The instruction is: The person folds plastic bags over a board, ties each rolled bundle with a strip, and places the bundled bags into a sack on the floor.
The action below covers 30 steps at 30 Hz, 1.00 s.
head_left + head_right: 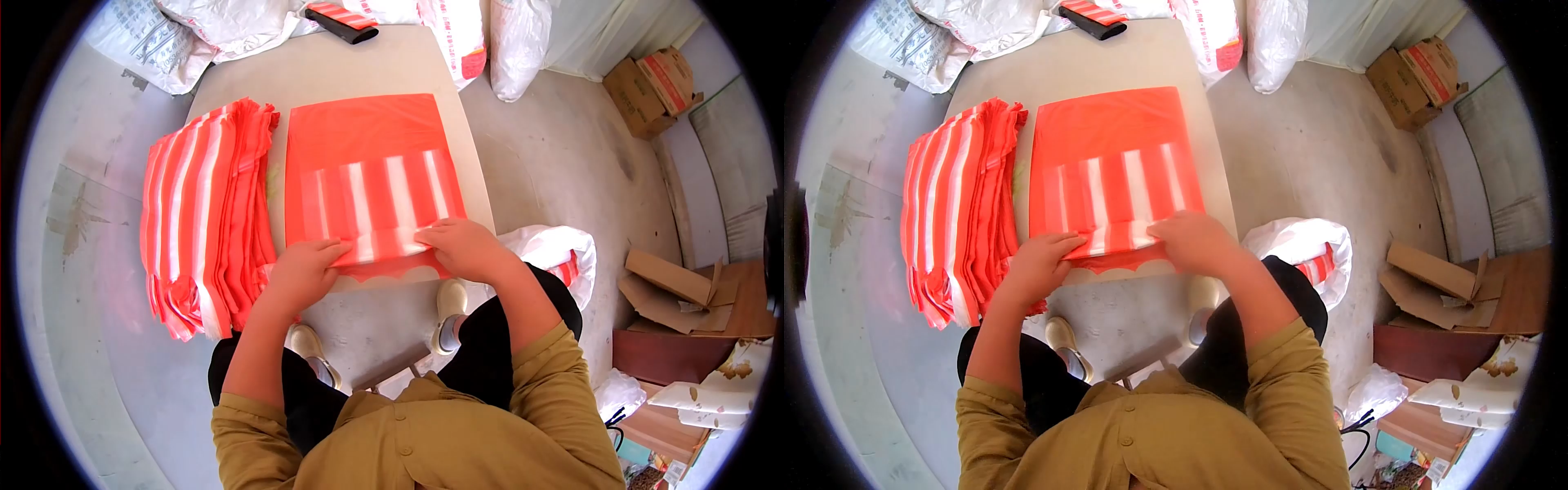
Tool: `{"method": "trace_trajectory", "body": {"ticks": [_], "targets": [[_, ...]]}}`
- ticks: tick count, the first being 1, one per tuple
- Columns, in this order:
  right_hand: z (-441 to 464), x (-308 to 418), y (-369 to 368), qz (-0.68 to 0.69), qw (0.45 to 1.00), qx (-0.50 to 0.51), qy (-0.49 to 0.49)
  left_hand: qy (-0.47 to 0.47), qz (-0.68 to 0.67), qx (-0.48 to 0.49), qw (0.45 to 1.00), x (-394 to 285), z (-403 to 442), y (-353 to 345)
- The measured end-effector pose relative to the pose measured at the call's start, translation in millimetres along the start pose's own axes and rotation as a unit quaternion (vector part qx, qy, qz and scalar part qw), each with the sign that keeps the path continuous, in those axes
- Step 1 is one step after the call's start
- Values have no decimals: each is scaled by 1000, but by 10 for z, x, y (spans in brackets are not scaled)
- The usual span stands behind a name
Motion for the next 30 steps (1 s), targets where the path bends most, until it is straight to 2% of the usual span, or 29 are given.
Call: {"method": "trace_trajectory", "body": {"ticks": [2,4,5,10,17,20,22,23,26,28,29,30], "targets": [[-56,-67,69,29,996,66,-42,87,-115,58,988,82,-57,36],[-85,-133,158,58,991,106,-62,193,-210,54,957,276,-118,20],[-64,-182,171,53,992,87,-76,245,-256,52,934,366,-155,-8],[22,-372,158,39,987,14,-158,240,-231,-17,943,559,-43,10],[93,-462,-20,5,981,-60,-184,220,-185,-76,955,651,4,-12],[127,-442,-90,-36,982,-95,-160,187,-157,-144,959,619,5,5],[145,-400,-117,-64,978,-149,-131,193,-57,-152,968,539,16,21],[171,-323,-150,-74,981,-163,-79,195,-7,-156,968,502,23,28],[221,23,-168,-80,977,-189,55,9,148,-163,975,254,77,-88],[182,410,-66,-50,975,-184,115,-78,118,-87,986,-78,97,-224],[165,415,-143,-50,978,-169,108,-120,103,-47,986,-208,82,-296],[159,422,-226,-49,982,-154,102,-114,101,-36,988,-193,63,-344]]}}
Point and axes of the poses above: each hand's wrist, its own z-axis towards the middle knuckle, its own y-axis out of the back of the hand, x = y × z, the point moved 7 cm from there along z, towards the middle knuckle, and after that the axes turned 13 degrees about -z, right-handed, at the moved point
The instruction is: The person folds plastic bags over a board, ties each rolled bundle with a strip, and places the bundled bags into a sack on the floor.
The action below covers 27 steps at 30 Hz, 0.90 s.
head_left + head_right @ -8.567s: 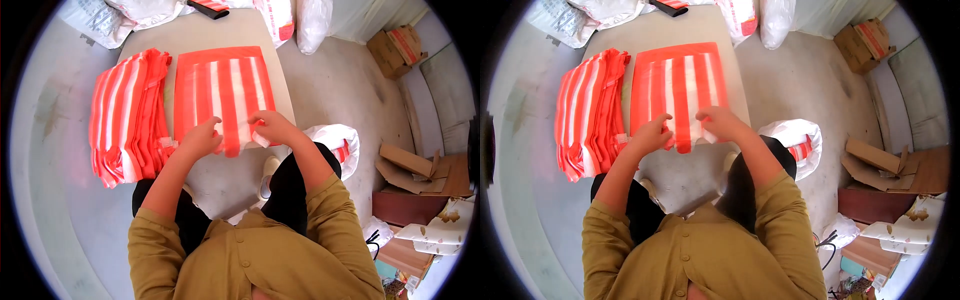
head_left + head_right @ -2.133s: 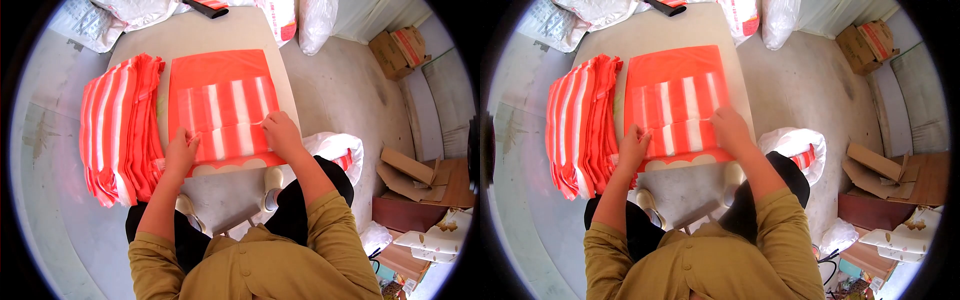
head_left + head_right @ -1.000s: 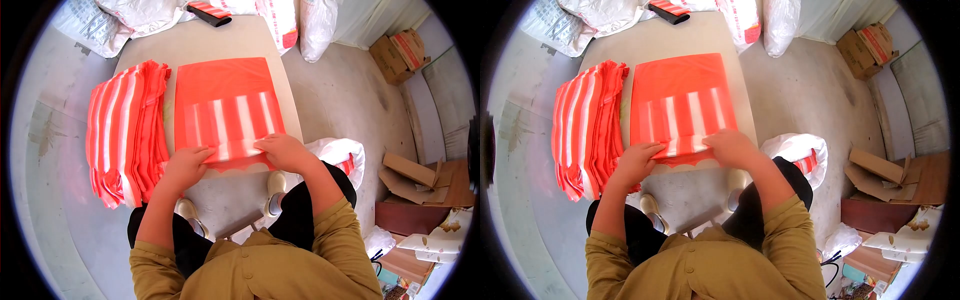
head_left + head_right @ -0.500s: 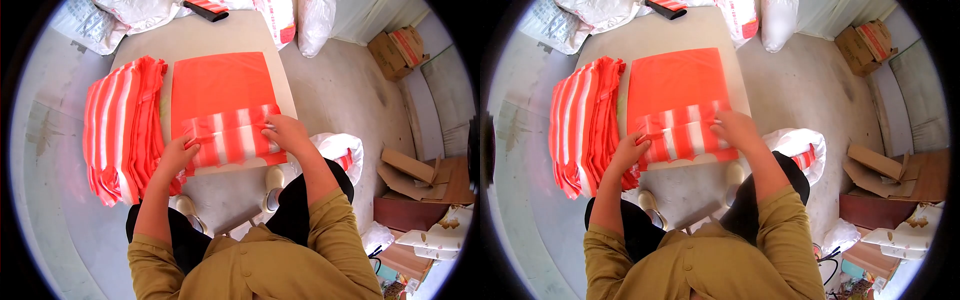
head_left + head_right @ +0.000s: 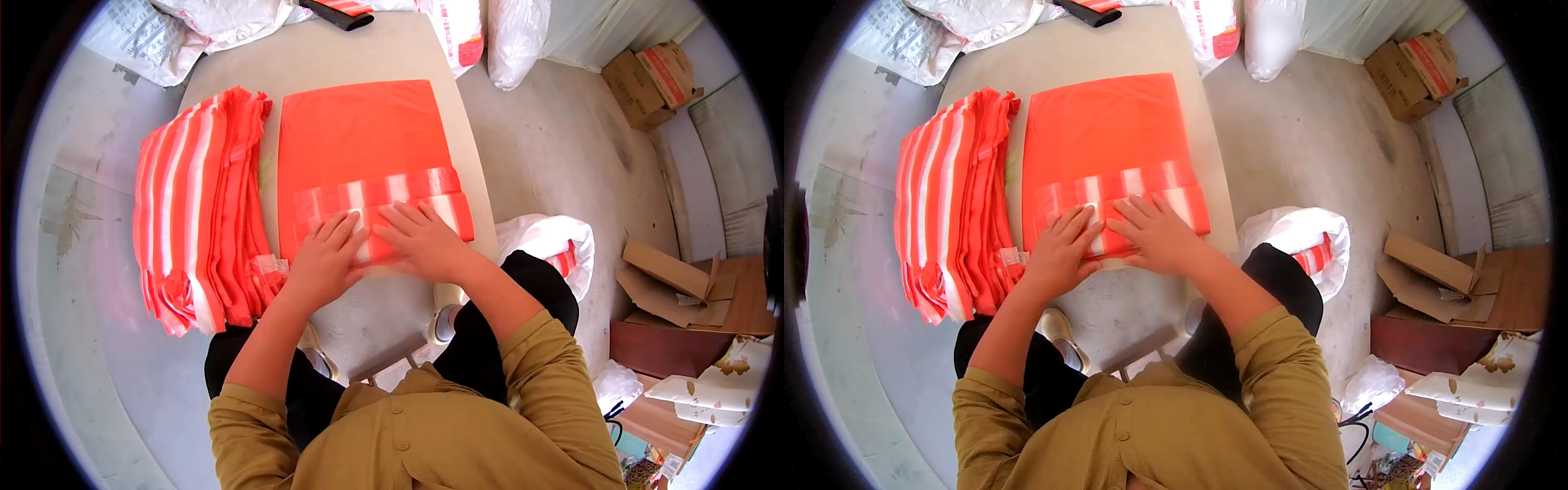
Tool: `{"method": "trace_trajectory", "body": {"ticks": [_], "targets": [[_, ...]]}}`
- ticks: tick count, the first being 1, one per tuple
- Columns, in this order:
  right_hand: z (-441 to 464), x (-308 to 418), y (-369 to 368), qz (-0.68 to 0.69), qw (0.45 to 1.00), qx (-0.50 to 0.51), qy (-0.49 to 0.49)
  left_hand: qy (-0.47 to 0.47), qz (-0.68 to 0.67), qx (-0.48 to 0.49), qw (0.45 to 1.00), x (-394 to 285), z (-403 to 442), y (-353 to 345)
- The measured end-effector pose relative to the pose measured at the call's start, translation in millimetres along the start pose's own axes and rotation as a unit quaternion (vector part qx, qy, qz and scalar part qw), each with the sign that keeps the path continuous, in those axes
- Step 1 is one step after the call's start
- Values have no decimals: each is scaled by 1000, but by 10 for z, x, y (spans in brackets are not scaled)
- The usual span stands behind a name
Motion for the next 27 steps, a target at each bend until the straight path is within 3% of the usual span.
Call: {"method": "trace_trajectory", "body": {"ticks": [5,17,22,25,27], "targets": [[-69,-141,-65,17,998,53,-7,36,-54,39,997,136,-36,-88],[-38,-131,-113,-54,998,21,1,8,46,11,999,131,-18,-141],[-40,-156,17,33,999,12,-12,82,-48,47,994,105,42,53],[-58,-223,174,80,958,237,-142,149,-110,98,978,105,31,186],[-84,-282,343,69,959,239,-137,192,-158,129,960,121,11,260]]}}
Point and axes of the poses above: each hand's wrist, its own z-axis towards the middle knuckle, its own y-axis out of the back of the hand, x = y × z, the point moved 7 cm from there along z, towards the middle knuckle, and after that the axes turned 13 degrees about -z, right-handed, at the moved point
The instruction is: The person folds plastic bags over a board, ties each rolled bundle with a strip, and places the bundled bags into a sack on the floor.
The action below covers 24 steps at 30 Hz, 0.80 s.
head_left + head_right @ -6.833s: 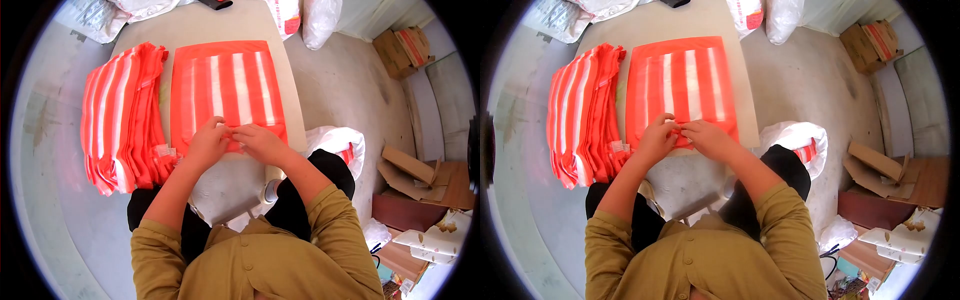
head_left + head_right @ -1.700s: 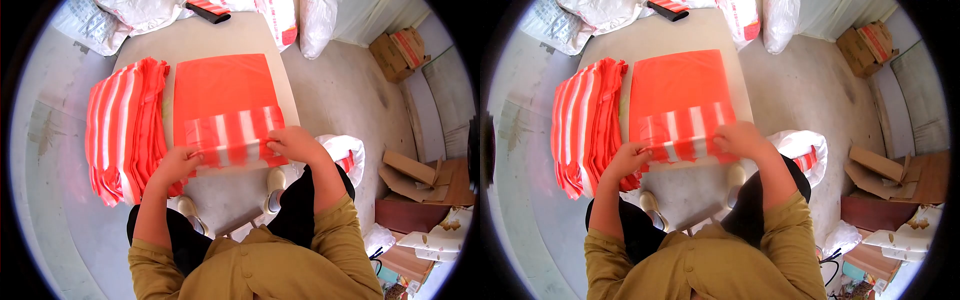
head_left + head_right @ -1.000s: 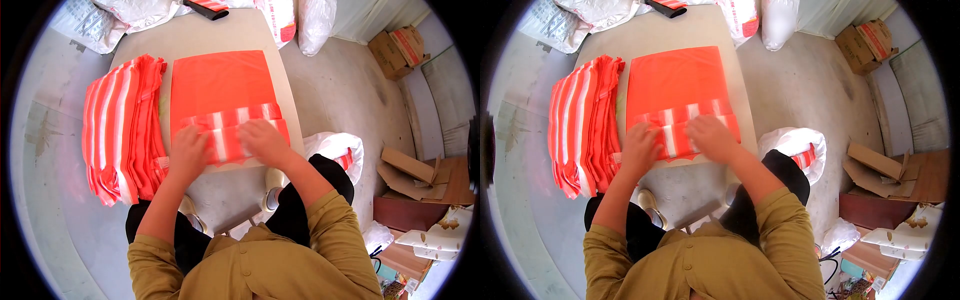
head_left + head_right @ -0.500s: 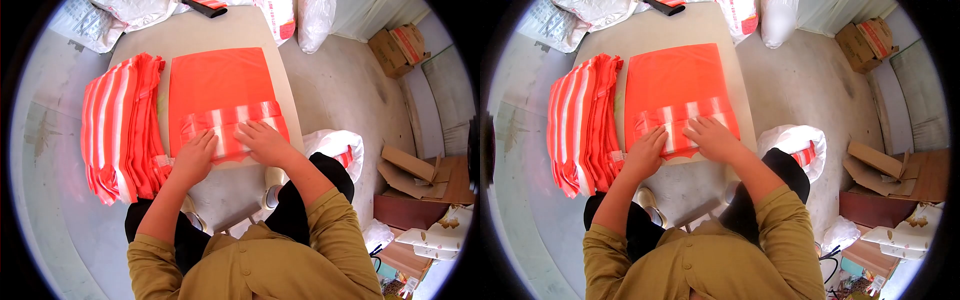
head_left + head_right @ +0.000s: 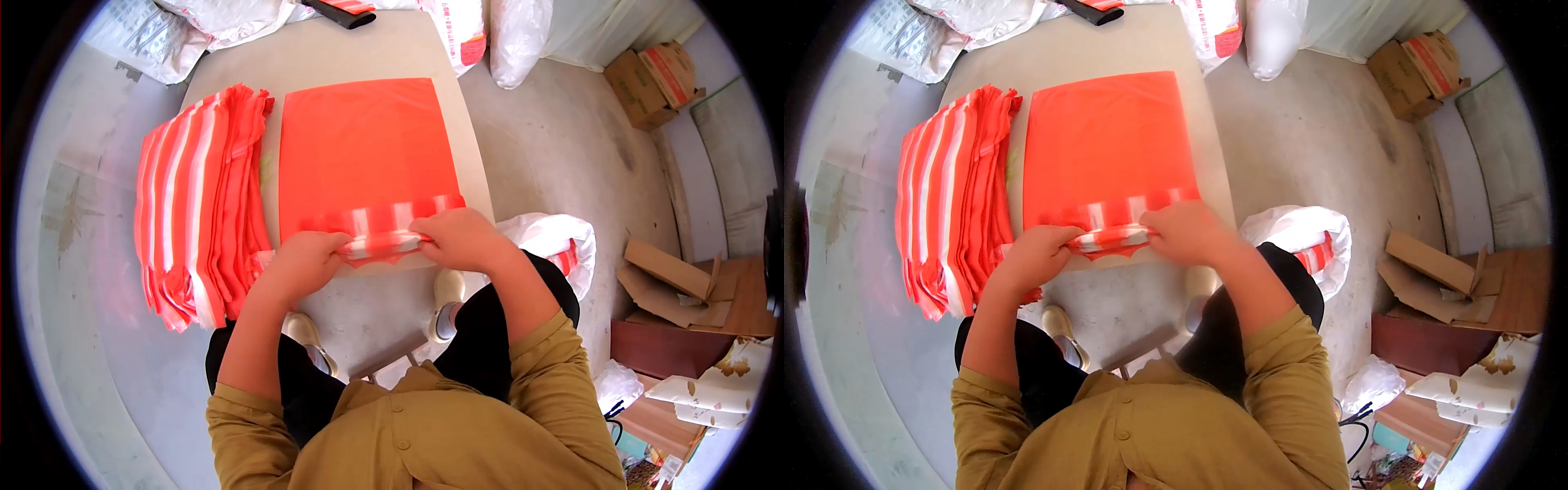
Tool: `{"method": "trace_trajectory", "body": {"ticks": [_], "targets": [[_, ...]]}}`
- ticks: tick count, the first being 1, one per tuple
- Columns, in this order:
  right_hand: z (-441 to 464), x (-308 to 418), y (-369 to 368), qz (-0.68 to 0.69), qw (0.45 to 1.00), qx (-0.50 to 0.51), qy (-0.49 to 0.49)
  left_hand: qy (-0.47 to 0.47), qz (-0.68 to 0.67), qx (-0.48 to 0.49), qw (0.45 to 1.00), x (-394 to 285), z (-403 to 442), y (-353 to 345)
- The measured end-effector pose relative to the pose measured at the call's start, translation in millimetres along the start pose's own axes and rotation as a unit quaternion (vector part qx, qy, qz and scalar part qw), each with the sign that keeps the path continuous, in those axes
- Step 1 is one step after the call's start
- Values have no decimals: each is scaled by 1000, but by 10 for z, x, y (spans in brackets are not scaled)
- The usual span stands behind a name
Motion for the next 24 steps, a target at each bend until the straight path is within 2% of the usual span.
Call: {"method": "trace_trajectory", "body": {"ticks": [4,7,8,10,11,14,16,17,19,22,24], "targets": [[-18,-310,-94,-1,1000,26,-7,84,-106,28,990,149,13,62],[-19,-496,-43,76,995,-53,-28,153,-161,22,975,323,31,139],[-7,-569,-72,119,991,-45,-40,177,-179,20,968,364,21,163],[24,-702,-136,206,976,-27,-64,133,-160,-23,978,290,-1,270],[39,-764,-149,206,974,-34,-88,111,-150,-45,981,260,-11,321],[58,-883,-158,225,958,-78,-160,101,-163,-70,979,438,18,329],[42,-921,-153,258,933,-137,-209,148,-207,-121,959,592,33,314],[60,-931,-162,245,934,-163,-202,171,-229,-146,947,682,39,291],[91,-942,-182,219,933,-214,-187,116,-188,-202,954,844,108,237],[91,-838,-221,153,944,-206,-206,61,-112,-266,956,882,118,172],[135,-798,-201,41,957,-211,-194,59,-53,-293,953,808,108,157]]}}
Point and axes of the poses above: each hand's wrist, its own z-axis towards the middle knuckle, its own y-axis out of the back of the hand, x = y × z, the point moved 7 cm from there along z, towards the middle knuckle, and after that the axes turned 13 degrees about -z, right-handed, at the moved point
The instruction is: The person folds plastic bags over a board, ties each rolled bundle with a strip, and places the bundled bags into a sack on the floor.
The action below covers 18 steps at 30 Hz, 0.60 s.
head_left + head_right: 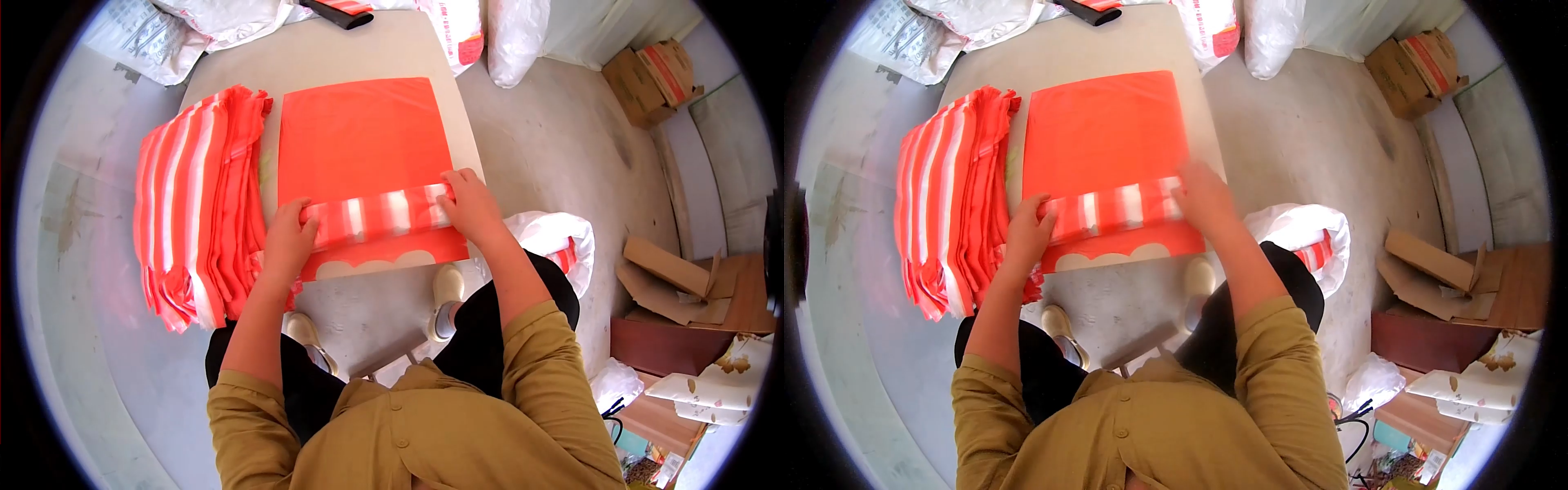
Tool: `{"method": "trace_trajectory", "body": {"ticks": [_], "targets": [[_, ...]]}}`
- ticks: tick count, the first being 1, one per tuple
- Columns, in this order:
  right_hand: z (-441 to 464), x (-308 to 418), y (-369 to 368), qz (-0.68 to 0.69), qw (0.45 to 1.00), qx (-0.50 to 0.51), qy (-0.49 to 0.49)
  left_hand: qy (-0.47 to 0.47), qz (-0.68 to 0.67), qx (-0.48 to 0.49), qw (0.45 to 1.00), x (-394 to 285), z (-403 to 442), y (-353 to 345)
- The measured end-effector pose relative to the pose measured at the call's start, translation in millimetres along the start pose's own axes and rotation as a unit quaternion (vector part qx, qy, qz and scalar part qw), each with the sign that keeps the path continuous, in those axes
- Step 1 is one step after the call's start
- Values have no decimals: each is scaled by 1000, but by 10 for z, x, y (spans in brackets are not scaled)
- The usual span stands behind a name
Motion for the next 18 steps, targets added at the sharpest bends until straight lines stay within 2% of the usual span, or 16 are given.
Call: {"method": "trace_trajectory", "body": {"ticks": [2,4,5,7,8,11,13,18], "targets": [[5,105,5,-71,995,-24,63,3,65,-20,998,-129,-6,3],[11,340,43,-110,981,-49,153,-140,163,-15,976,-461,-78,-61],[-36,501,11,-86,972,-74,204,-210,211,-11,955,-606,-140,-123],[-248,870,-97,-38,945,-124,301,-255,196,69,945,-743,-237,-341],[-304,958,-170,-50,947,-103,301,-276,187,111,936,-780,-293,-427],[-377,1066,-258,-71,948,-52,306,-263,184,142,936,-594,-328,-602],[-317,1038,-246,-67,944,-36,321,-270,191,141,933,-534,-268,-620],[-171,769,-305,-69,955,-27,288,-300,161,126,932,-547,-187,-554]]}}
Point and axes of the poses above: each hand's wrist, its own z-axis towards the middle knuckle, its own y-axis out of the back of the hand, x = y × z, the point moved 7 cm from there along z, towards the middle knuckle, and after that the axes turned 13 degrees about -z, right-handed, at the moved point
